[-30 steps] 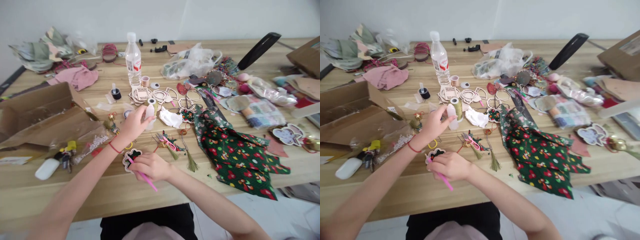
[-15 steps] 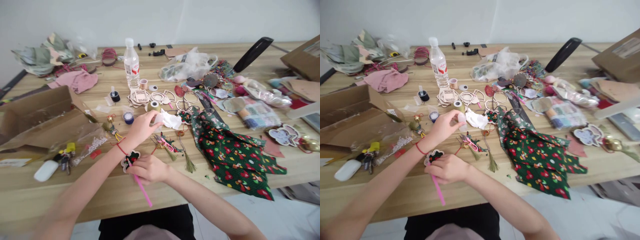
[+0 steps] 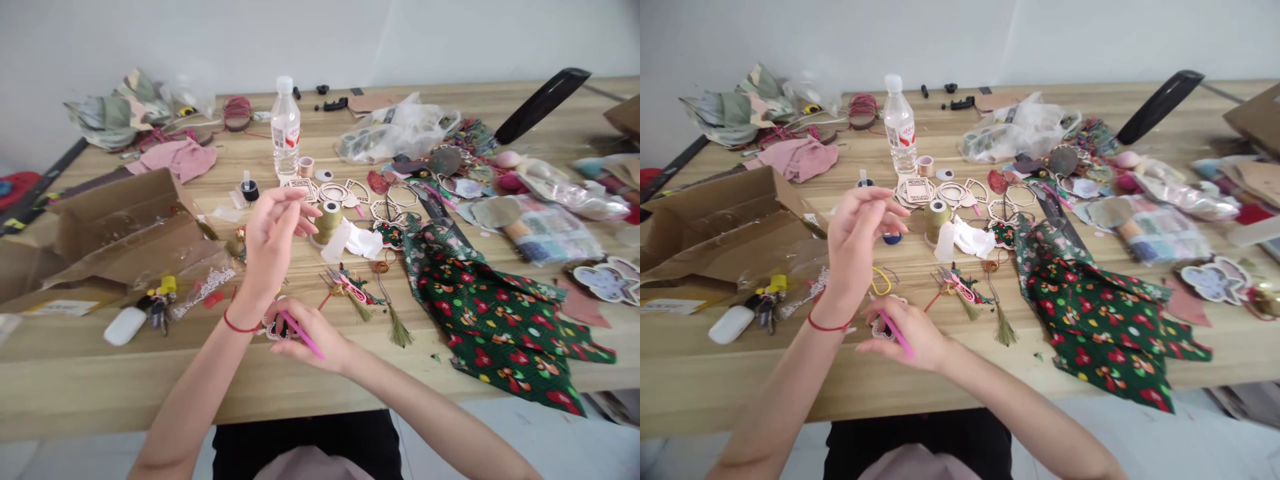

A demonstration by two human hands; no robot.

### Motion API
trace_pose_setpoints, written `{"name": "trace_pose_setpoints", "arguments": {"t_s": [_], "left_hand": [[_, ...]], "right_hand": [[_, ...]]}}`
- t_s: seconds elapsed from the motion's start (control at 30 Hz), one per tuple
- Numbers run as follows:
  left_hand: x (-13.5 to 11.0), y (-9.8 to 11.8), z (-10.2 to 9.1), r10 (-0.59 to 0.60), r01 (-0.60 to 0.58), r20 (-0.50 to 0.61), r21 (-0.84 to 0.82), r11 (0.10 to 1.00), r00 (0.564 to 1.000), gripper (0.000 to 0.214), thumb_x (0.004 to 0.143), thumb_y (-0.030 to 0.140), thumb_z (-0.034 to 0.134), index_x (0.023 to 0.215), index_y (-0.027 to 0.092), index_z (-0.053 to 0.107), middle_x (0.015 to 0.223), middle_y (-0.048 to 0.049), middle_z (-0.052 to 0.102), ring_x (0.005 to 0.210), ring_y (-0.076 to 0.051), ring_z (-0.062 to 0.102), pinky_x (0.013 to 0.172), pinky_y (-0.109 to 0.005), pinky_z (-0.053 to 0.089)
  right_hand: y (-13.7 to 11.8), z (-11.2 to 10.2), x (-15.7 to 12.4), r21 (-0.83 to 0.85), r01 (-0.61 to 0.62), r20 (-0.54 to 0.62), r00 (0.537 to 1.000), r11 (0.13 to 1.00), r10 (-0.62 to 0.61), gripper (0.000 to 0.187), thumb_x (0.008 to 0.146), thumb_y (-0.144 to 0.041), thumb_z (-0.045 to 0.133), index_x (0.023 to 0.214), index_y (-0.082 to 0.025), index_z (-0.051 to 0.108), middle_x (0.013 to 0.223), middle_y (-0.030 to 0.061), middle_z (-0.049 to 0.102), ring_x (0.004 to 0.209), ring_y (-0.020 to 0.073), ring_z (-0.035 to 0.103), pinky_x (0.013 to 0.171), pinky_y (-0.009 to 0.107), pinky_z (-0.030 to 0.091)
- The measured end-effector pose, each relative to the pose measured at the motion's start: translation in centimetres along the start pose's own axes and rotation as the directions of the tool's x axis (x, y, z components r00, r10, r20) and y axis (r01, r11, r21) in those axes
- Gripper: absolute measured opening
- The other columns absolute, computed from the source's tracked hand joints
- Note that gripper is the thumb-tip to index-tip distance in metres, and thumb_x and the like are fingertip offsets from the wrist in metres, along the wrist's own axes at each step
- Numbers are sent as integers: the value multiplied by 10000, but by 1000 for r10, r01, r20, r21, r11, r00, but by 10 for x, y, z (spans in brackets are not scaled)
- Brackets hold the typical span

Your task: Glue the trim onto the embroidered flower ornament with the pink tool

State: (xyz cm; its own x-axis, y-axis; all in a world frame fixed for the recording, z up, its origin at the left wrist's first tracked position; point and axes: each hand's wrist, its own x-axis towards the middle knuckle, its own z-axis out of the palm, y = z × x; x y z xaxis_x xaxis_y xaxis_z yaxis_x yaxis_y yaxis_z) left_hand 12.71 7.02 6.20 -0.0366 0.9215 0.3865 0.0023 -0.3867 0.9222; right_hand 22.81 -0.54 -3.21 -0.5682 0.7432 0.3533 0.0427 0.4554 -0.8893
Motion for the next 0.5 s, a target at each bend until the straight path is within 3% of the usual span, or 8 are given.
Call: {"name": "trace_pose_setpoints", "arguments": {"t_s": [0.1,0.2,0.33,0.5], "left_hand": [[-14,6,17,188,-187,-11,48,981,982,97,970,188,482,1030,208,554,862,2,677,725,-93,646,691,-255,539],[-28,8,36,301,-302,90,2,953,949,150,964,157,482,1084,203,559,910,-7,666,770,-99,639,717,-267,537],[-36,10,46,204,-180,121,-185,966,972,141,967,148,473,1056,200,569,863,2,660,665,-74,606,625,-224,529],[-38,18,36,136,-110,87,-253,961,987,136,958,126,479,1006,196,586,840,7,664,627,-61,617,599,-205,529]], "right_hand": [[-4,10,-2,298,-112,0,993,948,117,638,689,-648,758,1077,-181,562,888,44,667,733,165,642,613,266,541],[-3,12,-7,481,-149,-5,985,864,173,546,706,-569,788,1054,-188,611,940,54,688,856,202,670,718,310,578],[0,4,-13,508,-200,48,978,838,205,371,719,-423,824,994,-219,681,977,41,715,980,251,679,853,382,588],[1,5,-11,434,-141,55,990,890,129,260,814,-460,733,910,-218,716,941,51,742,982,259,696,943,414,563]]}}
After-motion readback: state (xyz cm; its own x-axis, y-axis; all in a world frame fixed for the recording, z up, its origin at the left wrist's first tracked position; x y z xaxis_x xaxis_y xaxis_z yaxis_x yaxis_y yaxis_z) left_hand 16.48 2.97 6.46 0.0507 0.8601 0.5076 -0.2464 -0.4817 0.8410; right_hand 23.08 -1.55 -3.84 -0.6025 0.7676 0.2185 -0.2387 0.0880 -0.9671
